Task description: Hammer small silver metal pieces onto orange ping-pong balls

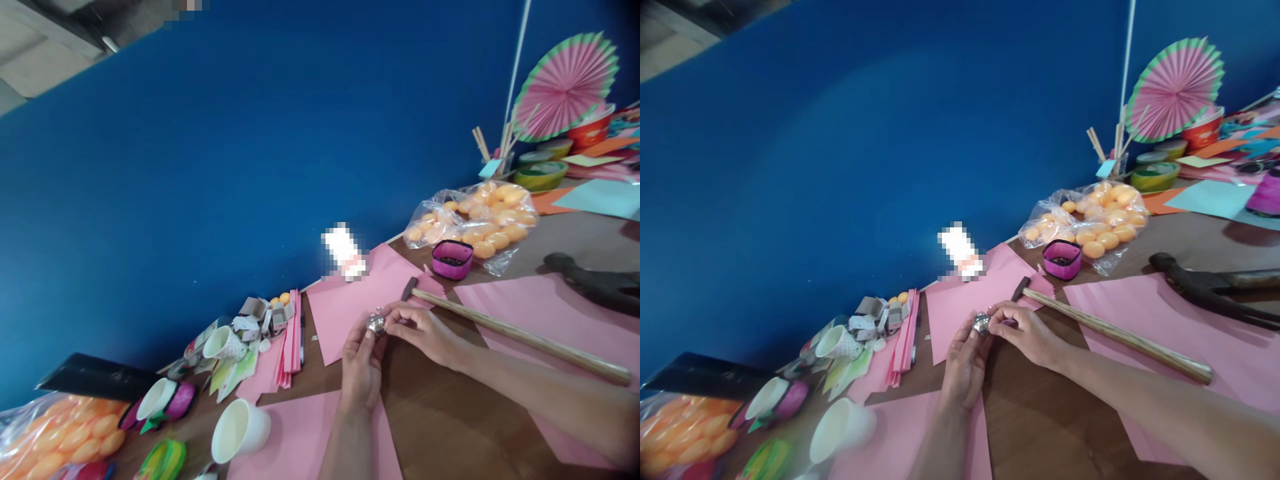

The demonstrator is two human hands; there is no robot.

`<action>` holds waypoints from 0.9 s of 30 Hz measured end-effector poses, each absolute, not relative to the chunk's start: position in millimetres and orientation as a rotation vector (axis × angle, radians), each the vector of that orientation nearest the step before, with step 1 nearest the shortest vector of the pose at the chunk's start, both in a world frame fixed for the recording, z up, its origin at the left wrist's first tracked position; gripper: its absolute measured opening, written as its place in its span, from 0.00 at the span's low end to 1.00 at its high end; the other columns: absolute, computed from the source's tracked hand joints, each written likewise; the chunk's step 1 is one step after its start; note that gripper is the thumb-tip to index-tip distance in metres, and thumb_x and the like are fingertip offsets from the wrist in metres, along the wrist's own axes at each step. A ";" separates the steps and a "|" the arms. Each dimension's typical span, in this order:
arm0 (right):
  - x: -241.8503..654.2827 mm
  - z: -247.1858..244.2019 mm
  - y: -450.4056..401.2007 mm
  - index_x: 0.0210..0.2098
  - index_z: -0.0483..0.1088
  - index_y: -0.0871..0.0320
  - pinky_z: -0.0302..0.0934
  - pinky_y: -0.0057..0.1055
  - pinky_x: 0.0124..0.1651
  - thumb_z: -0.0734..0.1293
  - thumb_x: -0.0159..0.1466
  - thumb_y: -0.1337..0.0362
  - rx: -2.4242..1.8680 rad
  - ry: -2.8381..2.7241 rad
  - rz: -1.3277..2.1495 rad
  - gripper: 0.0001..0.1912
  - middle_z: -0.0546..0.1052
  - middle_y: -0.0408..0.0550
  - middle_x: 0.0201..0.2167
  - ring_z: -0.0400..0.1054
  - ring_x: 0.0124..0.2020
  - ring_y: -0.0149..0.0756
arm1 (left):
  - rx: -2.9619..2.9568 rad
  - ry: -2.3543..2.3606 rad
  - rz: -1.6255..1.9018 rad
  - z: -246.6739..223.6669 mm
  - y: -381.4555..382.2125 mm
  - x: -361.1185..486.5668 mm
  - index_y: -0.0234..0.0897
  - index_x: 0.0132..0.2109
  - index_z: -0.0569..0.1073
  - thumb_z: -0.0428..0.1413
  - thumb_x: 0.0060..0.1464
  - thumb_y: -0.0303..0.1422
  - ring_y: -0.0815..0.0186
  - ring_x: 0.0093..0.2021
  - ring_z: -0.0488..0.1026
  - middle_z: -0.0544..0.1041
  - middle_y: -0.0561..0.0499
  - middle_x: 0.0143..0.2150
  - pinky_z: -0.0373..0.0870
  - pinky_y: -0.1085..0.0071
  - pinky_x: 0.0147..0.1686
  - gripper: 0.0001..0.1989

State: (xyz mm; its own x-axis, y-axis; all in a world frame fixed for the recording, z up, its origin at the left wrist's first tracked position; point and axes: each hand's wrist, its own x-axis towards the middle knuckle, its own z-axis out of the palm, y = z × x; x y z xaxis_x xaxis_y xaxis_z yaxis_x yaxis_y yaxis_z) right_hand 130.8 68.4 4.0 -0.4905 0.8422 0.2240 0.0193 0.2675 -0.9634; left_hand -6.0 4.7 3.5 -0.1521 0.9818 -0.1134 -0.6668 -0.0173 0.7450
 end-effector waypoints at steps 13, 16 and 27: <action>131.1 6.2 67.4 0.27 0.68 0.58 0.56 0.33 0.47 0.63 0.58 0.62 -0.797 -1.793 1.266 0.07 0.72 0.47 0.39 0.65 0.43 0.38 | 0.575 0.832 1.560 4.3 3.3 -4.3 0.37 0.50 0.69 0.56 0.50 0.28 0.62 0.49 0.69 0.72 0.45 0.49 0.60 0.63 0.53 0.18; 130.6 8.6 65.8 0.28 0.67 0.58 0.57 0.33 0.46 0.62 0.59 0.61 -0.785 -1.783 1.256 0.07 0.72 0.46 0.36 0.65 0.42 0.37 | 0.570 0.850 1.558 3.3 3.3 -4.7 0.37 0.49 0.69 0.56 0.50 0.28 0.62 0.50 0.69 0.72 0.45 0.50 0.60 0.63 0.53 0.17; 131.2 -1.2 66.9 0.31 0.64 0.57 0.60 0.29 0.37 0.59 0.61 0.65 -0.833 -1.923 0.930 0.04 0.72 0.44 0.29 0.66 0.32 0.33 | 0.387 0.789 1.627 1.8 5.5 -13.9 0.34 0.47 0.71 0.56 0.49 0.27 0.64 0.45 0.72 0.75 0.44 0.44 0.63 0.66 0.52 0.16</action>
State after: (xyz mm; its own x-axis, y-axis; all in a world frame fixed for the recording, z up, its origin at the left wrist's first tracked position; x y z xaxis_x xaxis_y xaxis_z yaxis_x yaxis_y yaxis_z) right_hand 131.2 66.9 -1.2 -0.4415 0.8106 0.3847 0.2016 0.5074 -0.8378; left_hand -13.9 5.5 1.8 -0.2191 0.9598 -0.1756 -0.7321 -0.0428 0.6798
